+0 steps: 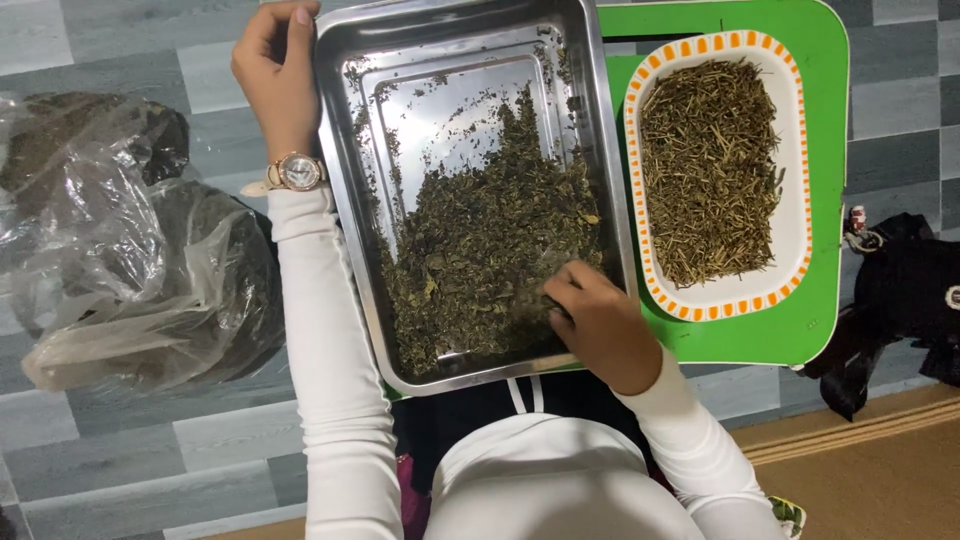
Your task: Manually sorting dried tea leaves and stems from a metal tray into a plastic tray.
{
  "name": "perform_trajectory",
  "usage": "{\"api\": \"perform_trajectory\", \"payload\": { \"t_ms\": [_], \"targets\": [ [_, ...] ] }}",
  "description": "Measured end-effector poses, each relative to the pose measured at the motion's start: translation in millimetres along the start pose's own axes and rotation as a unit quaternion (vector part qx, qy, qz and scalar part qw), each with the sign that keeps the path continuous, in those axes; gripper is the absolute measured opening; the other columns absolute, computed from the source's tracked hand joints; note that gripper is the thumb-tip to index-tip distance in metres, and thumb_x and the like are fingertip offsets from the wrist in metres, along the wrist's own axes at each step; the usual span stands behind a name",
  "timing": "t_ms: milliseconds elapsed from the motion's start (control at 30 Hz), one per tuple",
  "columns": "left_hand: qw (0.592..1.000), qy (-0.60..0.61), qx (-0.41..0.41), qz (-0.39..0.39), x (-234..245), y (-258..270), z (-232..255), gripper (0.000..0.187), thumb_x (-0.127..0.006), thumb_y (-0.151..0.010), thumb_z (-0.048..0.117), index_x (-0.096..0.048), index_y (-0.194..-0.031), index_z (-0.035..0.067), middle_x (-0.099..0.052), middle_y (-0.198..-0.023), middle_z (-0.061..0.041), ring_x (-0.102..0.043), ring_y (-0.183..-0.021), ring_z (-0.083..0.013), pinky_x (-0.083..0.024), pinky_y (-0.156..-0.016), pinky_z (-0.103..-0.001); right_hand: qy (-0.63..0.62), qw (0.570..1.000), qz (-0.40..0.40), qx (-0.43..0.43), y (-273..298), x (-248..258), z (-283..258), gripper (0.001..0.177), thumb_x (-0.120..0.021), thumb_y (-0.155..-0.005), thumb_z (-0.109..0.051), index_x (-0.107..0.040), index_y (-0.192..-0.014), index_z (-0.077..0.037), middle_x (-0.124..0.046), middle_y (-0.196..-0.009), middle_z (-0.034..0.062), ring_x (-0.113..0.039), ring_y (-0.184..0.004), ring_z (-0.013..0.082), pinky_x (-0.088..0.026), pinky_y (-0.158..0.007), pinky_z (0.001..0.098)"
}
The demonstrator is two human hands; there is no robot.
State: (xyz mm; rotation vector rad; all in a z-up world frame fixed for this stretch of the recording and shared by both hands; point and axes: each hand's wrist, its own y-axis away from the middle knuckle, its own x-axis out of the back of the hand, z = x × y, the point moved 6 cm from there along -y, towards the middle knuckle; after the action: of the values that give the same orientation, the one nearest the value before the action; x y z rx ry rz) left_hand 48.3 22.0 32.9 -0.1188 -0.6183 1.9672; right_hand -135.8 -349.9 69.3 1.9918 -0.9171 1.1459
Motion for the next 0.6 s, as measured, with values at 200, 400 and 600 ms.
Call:
{"api": "perform_trajectory", "payload": {
  "t_ms": [200, 400, 600],
  "targets": [
    [1.000, -0.008, 0.011, -0.007, -0.7, 0.3, 0.4, 0.019, -0.059, -0.104, 0.016, -0.074, -0.102, 0.006, -0.076, -0.100, -0.005, -0.069, -0.094, -0.0172, -0.056, -0.082, -0.032, -0.198, 0.970, 0.060, 0.127, -21.1, 38.9, -39.0, 0.025, -0.067, -0.097, -0.010, -0.071, -0.122, -0.005, -0.067, -0.116, 0.0112, -0.070, -0.103, 0.0255, -0.057, -0.093, 0.0357],
    [1.000, -0.012, 0.009, 0.001, 0.0, -0.5, -0.7, 0.019, -0.061, -0.104, 0.017, -0.075, -0.101, 0.005, -0.076, -0.098, -0.004, -0.068, -0.091, -0.0158, -0.054, -0.078, -0.030, -0.137, 0.980, 0.106, 0.097, -20.6, 53.3, -28.3, 0.046, -0.081, -0.085, -0.005, -0.069, -0.130, -0.007, -0.063, -0.136, 0.0165, -0.066, -0.117, 0.0300, -0.055, -0.105, 0.0398],
    [1.000, -0.022, 0.004, -0.001, 0.9, 2.6, -7.2, 0.022, -0.063, -0.108, 0.021, -0.069, -0.092, 0.007, -0.062, -0.083, 0.000, -0.054, -0.079, -0.0126, -0.043, -0.070, -0.031, 0.105, 0.992, 0.057, 0.030, -0.8, 28.6, -11.5, 0.088, -0.097, -0.060, -0.037, -0.065, -0.139, -0.020, -0.064, -0.109, 0.0032, -0.069, -0.090, 0.0240, -0.059, -0.071, 0.0365]
  ]
}}
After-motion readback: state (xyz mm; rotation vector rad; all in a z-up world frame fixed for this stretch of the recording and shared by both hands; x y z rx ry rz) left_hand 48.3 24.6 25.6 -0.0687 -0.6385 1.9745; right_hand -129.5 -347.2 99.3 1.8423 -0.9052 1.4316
